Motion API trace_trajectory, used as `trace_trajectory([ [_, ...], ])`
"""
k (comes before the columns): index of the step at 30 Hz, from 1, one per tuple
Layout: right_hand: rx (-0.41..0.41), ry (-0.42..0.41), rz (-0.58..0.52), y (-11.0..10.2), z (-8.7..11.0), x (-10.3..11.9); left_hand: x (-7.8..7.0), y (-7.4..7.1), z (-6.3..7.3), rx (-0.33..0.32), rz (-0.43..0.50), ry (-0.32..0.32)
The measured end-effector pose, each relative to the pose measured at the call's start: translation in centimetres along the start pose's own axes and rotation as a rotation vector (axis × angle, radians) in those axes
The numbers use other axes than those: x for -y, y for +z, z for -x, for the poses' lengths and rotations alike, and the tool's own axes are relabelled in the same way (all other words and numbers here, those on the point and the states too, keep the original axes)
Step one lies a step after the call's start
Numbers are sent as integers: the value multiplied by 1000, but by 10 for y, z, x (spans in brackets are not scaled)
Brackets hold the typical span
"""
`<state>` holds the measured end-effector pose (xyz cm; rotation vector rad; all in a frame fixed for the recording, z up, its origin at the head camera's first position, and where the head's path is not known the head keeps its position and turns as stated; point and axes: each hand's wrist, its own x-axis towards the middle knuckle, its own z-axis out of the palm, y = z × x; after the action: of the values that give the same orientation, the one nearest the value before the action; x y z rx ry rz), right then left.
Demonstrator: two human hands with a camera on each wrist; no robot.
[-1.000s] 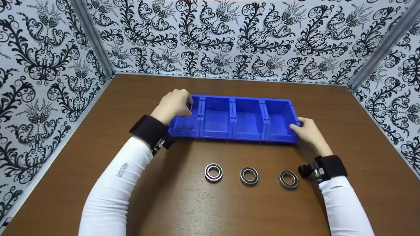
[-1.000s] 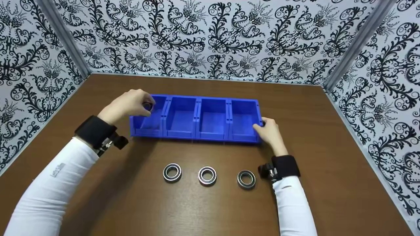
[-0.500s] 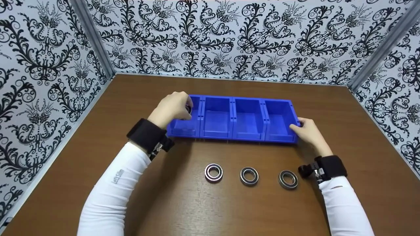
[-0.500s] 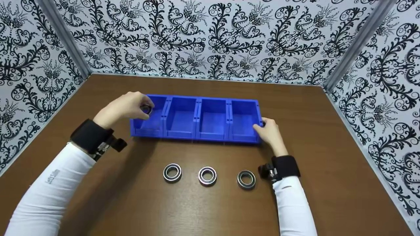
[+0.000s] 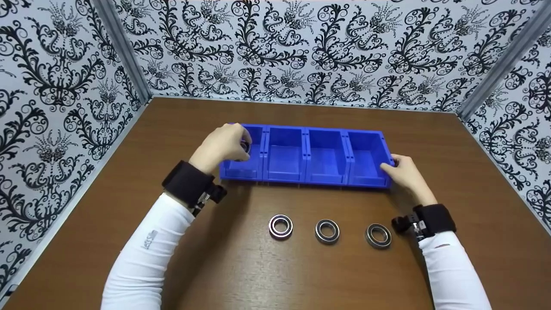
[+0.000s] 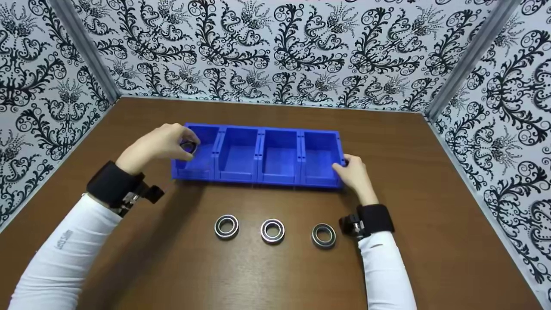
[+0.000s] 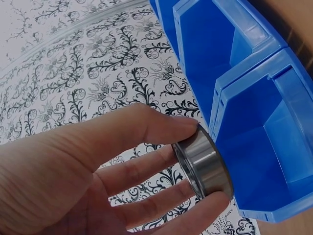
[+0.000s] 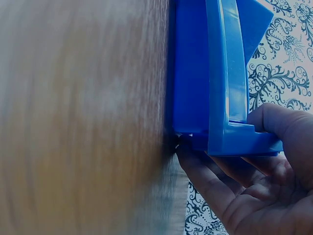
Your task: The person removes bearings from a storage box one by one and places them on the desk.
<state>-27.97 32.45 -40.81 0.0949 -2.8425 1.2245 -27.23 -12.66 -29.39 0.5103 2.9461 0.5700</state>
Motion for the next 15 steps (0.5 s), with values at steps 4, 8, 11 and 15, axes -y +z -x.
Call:
trace_trajectory([
  [4,2,5,-21,0,0,-1,0,1,3,0,6,9],
  [8,3,-5,-20,0,0,-1,1,3,5,7,3,12],
  [11,-2,-24,3,0,0,-2,1,4,7,8,1,13],
  [15,-6,-36,11,0,0,-2,1,6,11,5,-2,12],
])
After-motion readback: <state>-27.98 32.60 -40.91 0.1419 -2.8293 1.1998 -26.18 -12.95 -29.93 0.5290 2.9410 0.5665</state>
